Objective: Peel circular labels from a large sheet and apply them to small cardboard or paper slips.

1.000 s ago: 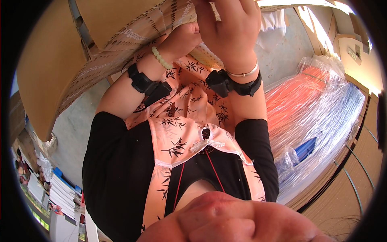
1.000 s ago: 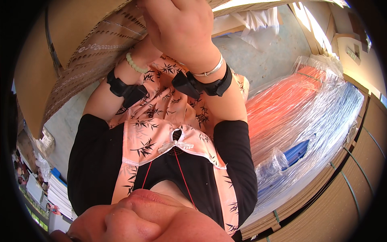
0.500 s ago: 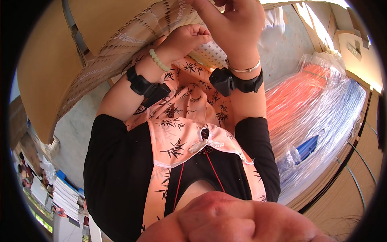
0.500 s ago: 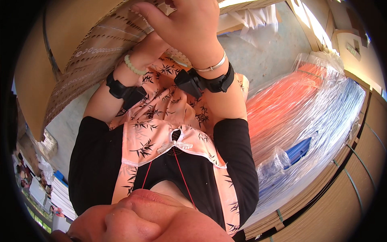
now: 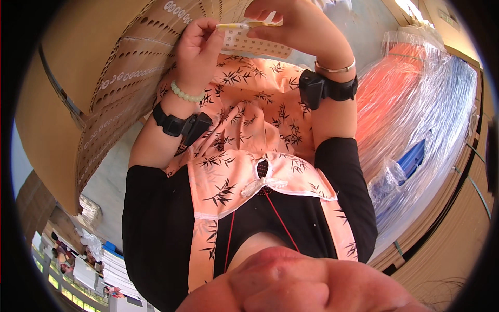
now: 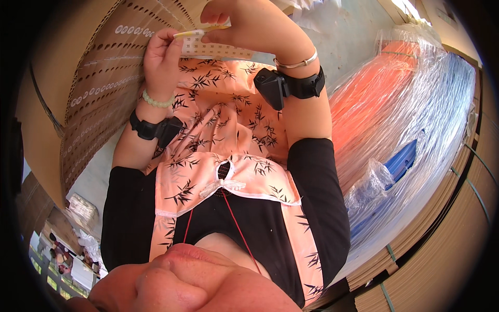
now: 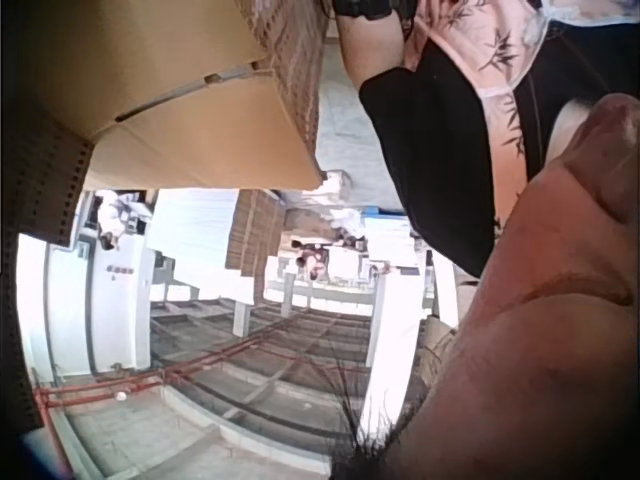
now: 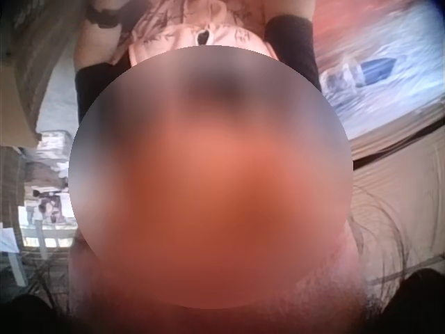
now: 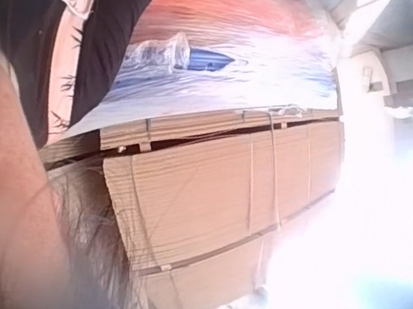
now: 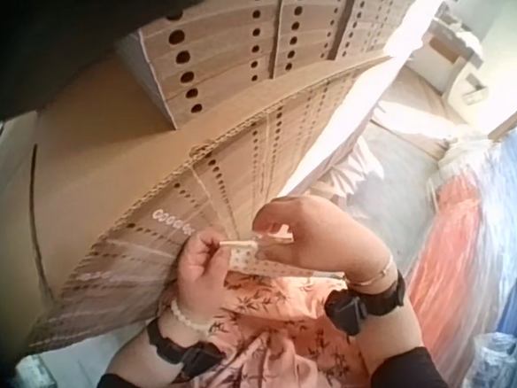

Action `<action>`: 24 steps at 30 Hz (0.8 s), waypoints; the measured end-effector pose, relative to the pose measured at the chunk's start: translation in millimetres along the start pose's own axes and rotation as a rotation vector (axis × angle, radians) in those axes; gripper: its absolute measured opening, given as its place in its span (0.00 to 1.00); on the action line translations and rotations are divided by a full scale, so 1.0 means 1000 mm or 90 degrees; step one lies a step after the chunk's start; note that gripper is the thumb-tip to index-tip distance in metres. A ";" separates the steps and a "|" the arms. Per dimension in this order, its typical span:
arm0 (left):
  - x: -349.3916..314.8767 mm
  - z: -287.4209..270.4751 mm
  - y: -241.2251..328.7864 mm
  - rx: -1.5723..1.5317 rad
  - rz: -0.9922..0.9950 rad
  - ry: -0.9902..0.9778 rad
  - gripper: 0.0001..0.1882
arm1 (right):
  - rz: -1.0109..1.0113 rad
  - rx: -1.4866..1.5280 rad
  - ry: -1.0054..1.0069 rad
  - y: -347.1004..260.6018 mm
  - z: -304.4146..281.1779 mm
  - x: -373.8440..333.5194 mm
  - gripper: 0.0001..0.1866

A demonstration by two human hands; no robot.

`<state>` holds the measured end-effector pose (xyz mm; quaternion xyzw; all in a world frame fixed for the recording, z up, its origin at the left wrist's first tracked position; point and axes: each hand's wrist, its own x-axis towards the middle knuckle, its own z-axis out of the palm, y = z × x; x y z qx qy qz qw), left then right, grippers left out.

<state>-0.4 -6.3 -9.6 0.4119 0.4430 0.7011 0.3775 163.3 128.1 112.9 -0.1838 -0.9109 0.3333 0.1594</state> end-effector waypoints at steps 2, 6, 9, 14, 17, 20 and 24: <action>-0.001 0.000 0.001 0.020 0.000 -0.006 0.06 | 0.021 0.029 -0.028 0.003 0.005 0.000 0.12; 0.000 0.003 0.003 0.010 -0.004 0.000 0.07 | 0.007 0.048 -0.044 0.007 0.011 -0.001 0.09; -0.001 0.002 0.005 0.006 -0.055 -0.017 0.08 | -0.001 0.065 -0.036 0.007 0.012 -0.002 0.08; -0.001 -0.002 0.002 0.023 -0.080 -0.048 0.10 | 0.005 0.070 -0.042 0.010 0.016 -0.002 0.07; -0.001 -0.001 0.002 0.046 -0.068 -0.042 0.09 | 0.004 0.081 -0.017 0.009 0.019 -0.002 0.06; 0.000 0.001 0.005 0.033 -0.077 -0.035 0.08 | -0.034 0.081 0.021 0.011 0.023 0.000 0.05; 0.001 0.005 0.008 0.029 -0.096 -0.016 0.08 | -0.076 0.033 0.045 0.012 0.028 0.002 0.03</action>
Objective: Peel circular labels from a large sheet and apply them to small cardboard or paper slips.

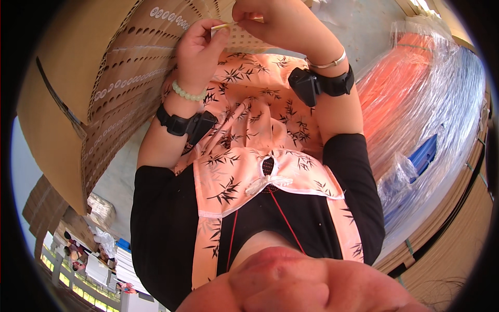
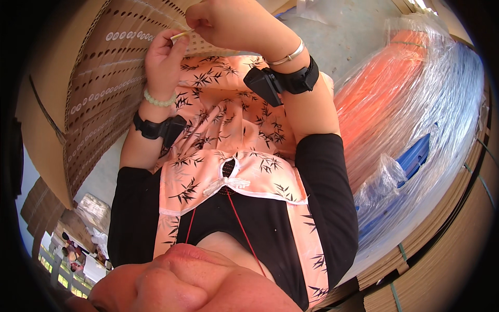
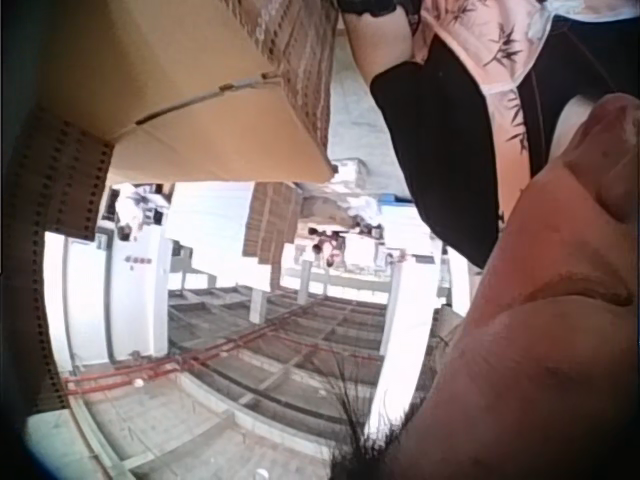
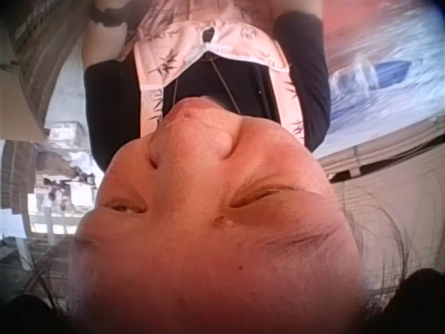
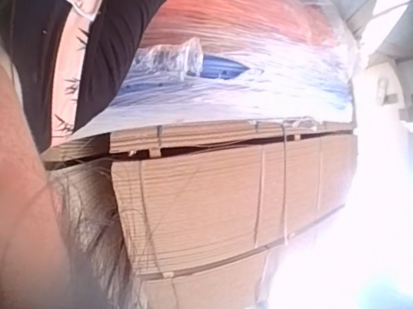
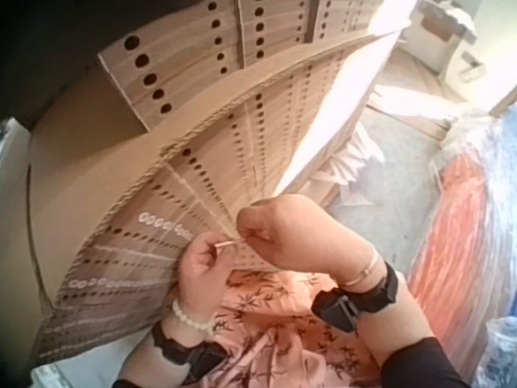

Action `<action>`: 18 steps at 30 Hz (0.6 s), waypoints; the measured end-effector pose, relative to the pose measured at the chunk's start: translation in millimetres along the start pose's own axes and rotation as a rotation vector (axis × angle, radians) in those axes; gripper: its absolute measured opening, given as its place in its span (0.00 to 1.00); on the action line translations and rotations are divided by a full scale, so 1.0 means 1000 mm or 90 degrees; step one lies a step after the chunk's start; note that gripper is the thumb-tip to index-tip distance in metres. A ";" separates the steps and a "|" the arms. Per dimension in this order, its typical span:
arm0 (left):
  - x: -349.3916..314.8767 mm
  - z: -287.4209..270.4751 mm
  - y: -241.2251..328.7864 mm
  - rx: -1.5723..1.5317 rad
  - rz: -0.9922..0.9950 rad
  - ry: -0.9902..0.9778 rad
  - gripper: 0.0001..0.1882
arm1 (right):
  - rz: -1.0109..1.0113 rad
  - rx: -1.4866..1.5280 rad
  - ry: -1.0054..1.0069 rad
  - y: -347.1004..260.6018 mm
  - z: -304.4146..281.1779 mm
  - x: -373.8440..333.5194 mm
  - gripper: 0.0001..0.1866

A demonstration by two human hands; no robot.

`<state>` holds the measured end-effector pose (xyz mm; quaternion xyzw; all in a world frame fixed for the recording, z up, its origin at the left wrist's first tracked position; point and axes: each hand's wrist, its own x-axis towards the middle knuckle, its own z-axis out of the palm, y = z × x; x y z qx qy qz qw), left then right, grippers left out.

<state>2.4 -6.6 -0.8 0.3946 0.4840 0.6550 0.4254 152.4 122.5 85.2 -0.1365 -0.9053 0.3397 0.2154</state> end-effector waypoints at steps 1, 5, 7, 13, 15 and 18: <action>0.000 0.000 0.000 -0.014 -0.002 0.005 0.07 | -0.016 -0.022 0.004 0.000 0.001 0.001 0.03; 0.001 -0.005 -0.001 -0.002 -0.029 -0.009 0.07 | -0.018 -0.026 0.009 -0.004 0.003 0.002 0.02; 0.001 -0.004 0.001 -0.023 -0.057 0.001 0.08 | -0.004 -0.042 -0.003 -0.006 0.004 0.002 0.02; 0.006 -0.009 0.002 -0.151 -0.135 -0.002 0.08 | -0.003 -0.047 0.013 -0.005 0.011 0.002 0.03; 0.006 -0.011 0.000 -0.162 -0.137 -0.006 0.08 | -0.008 -0.054 0.014 -0.006 0.011 0.002 0.03; 0.008 -0.009 -0.001 -0.179 -0.131 -0.018 0.09 | -0.016 -0.076 0.017 -0.005 0.010 0.001 0.03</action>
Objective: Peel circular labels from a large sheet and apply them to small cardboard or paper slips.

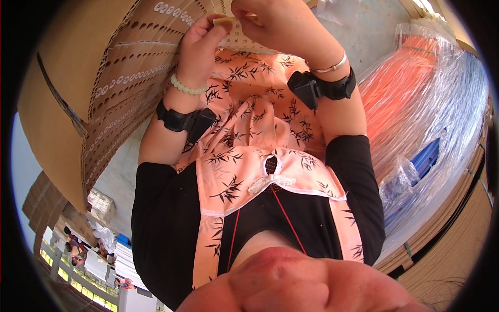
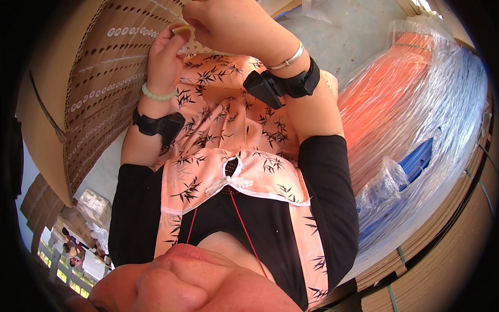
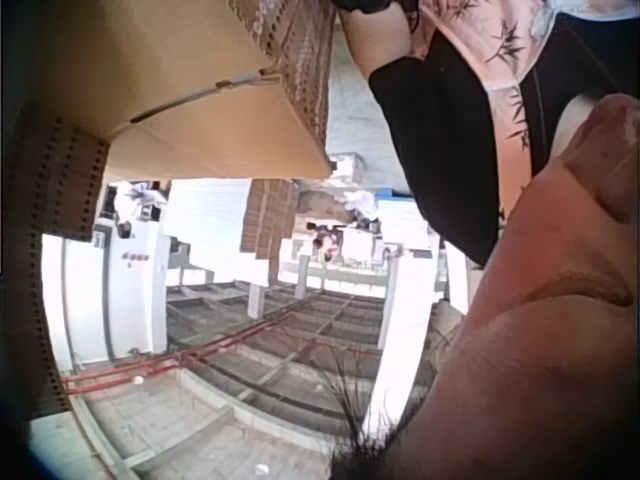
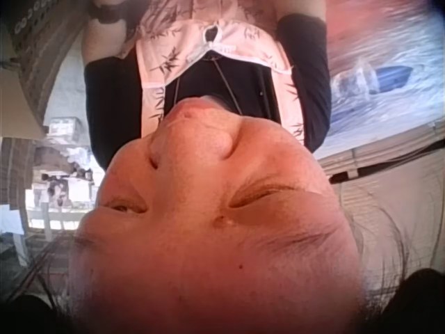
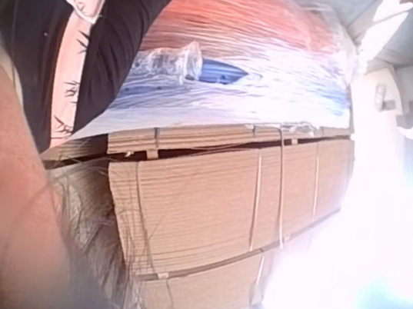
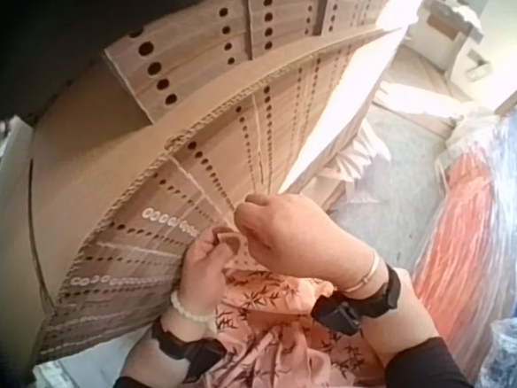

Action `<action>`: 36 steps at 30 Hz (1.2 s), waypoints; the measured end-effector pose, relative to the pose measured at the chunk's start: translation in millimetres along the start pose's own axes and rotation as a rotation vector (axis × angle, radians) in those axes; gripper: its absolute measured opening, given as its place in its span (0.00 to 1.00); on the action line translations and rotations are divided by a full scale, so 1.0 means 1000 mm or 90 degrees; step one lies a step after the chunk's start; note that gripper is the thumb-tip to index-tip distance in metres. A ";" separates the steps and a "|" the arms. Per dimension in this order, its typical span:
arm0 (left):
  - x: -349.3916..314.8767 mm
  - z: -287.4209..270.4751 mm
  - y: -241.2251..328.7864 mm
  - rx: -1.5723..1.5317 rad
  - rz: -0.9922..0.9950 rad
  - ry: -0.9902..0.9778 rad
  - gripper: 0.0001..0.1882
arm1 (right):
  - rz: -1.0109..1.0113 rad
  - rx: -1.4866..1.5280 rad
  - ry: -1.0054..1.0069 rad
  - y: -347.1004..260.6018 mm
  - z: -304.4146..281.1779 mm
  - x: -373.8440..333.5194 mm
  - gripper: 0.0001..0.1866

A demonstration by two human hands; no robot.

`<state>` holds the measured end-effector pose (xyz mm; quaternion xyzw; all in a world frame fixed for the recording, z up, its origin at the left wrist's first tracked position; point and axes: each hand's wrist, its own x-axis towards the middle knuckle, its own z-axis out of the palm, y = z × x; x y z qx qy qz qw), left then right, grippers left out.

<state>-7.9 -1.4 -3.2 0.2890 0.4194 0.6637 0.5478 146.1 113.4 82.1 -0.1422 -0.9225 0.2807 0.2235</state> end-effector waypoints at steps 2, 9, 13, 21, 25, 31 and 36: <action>0.000 -0.001 -0.001 -0.003 0.010 -0.003 0.09 | -0.007 -0.009 -0.001 0.000 0.001 0.000 0.03; 0.002 -0.009 -0.007 0.031 -0.025 0.012 0.07 | -0.054 -0.022 0.046 -0.019 -0.005 0.008 0.05; 0.003 0.003 -0.005 0.062 0.014 -0.006 0.07 | -0.138 -0.008 0.130 -0.034 -0.009 0.021 0.09; 0.008 -0.013 -0.029 0.076 0.046 -0.083 0.12 | -0.300 -0.009 0.344 -0.039 0.018 0.051 0.11; 0.013 -0.002 -0.014 -0.006 0.015 -0.137 0.11 | -0.311 -0.153 0.405 -0.038 0.012 0.049 0.12; 0.014 -0.013 -0.037 0.074 0.026 -0.124 0.08 | -0.278 -0.154 0.423 -0.051 0.017 0.051 0.10; 0.012 -0.008 -0.028 0.040 0.009 -0.139 0.09 | -0.283 -0.155 0.420 -0.043 0.018 0.052 0.09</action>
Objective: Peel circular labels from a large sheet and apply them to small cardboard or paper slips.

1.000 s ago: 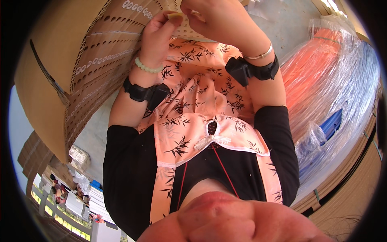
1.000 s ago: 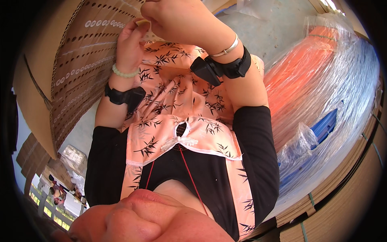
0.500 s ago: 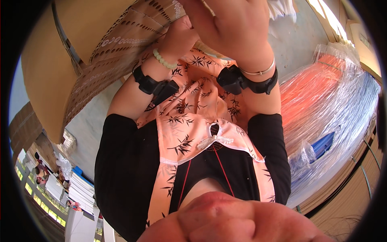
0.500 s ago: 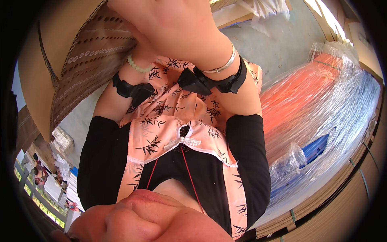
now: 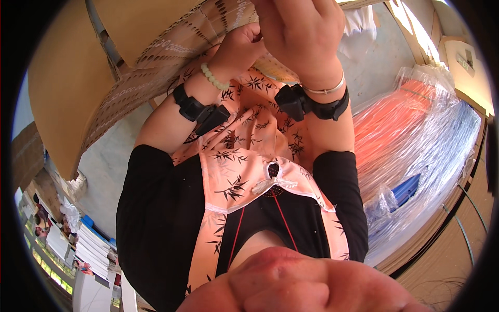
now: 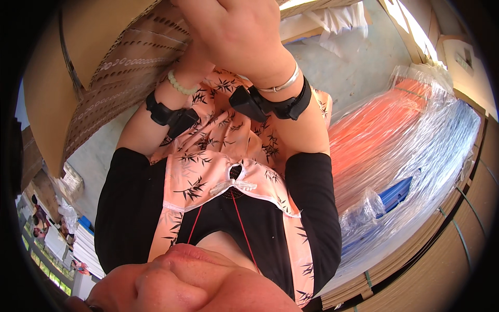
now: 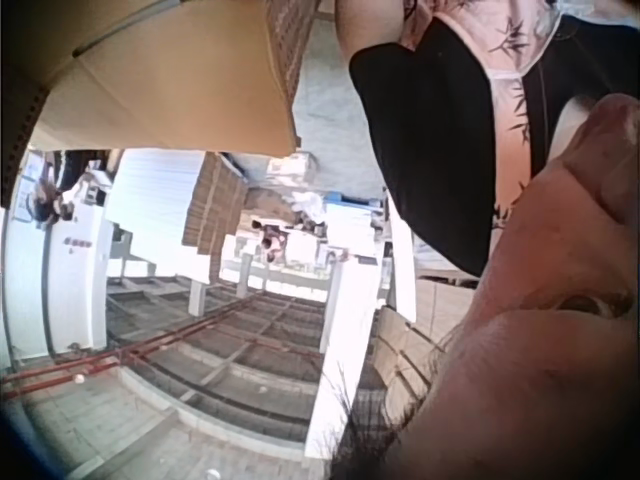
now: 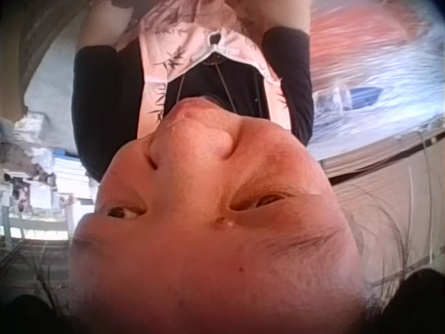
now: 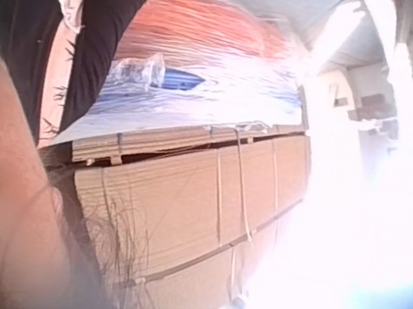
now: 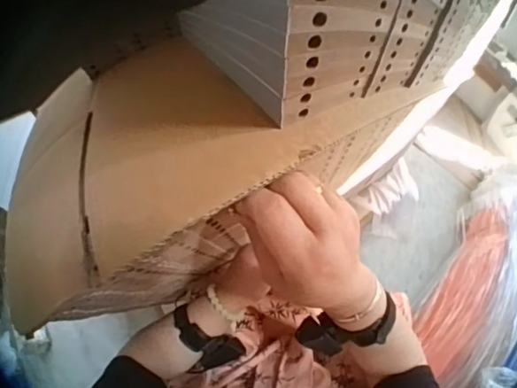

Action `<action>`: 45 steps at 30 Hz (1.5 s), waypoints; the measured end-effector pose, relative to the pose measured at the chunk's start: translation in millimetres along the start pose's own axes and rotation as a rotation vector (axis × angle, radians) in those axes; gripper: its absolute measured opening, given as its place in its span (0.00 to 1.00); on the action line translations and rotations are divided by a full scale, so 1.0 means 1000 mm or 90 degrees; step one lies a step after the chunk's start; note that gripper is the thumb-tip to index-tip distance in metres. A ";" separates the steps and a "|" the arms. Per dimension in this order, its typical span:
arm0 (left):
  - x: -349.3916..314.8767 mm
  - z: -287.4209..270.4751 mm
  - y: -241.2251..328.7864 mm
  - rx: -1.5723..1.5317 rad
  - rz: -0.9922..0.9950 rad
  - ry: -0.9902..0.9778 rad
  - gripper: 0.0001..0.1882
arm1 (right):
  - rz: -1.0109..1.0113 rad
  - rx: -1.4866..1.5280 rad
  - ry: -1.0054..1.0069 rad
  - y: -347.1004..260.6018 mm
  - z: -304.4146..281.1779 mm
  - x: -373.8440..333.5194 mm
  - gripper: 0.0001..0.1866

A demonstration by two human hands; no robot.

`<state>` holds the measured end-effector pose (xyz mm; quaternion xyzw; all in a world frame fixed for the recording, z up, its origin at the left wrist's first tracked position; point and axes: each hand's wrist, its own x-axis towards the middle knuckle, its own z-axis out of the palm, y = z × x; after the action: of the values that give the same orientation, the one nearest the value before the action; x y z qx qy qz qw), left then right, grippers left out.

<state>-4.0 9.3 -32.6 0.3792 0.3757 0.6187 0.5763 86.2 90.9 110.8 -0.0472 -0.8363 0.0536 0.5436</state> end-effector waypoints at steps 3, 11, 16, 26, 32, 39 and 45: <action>0.003 0.000 -0.002 0.039 0.001 -0.001 0.10 | -0.004 0.012 -0.003 -0.002 -0.002 0.005 0.10; 0.002 -0.001 -0.003 0.094 0.018 0.011 0.10 | 0.014 0.024 -0.008 -0.005 -0.001 0.003 0.10; 0.000 -0.005 -0.012 0.091 -0.006 0.052 0.09 | 0.003 -0.030 -0.037 -0.003 0.004 -0.002 0.10; 0.000 0.005 0.001 0.148 -0.016 0.065 0.09 | 0.090 0.037 0.032 -0.008 0.008 -0.004 0.12; 0.001 0.004 -0.004 0.146 0.105 0.060 0.08 | 0.095 0.082 0.077 -0.003 0.014 -0.007 0.13; -0.001 0.005 0.005 0.279 0.047 0.082 0.12 | 0.138 0.159 0.069 -0.005 0.013 -0.008 0.13; 0.006 -0.003 -0.010 0.450 0.198 0.068 0.16 | 0.163 0.143 0.061 -0.008 0.012 -0.008 0.12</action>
<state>-3.3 15.6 -42.5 0.5739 0.5333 0.5499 0.2894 78.7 81.4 100.0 -0.0945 -0.7853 0.2134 0.5735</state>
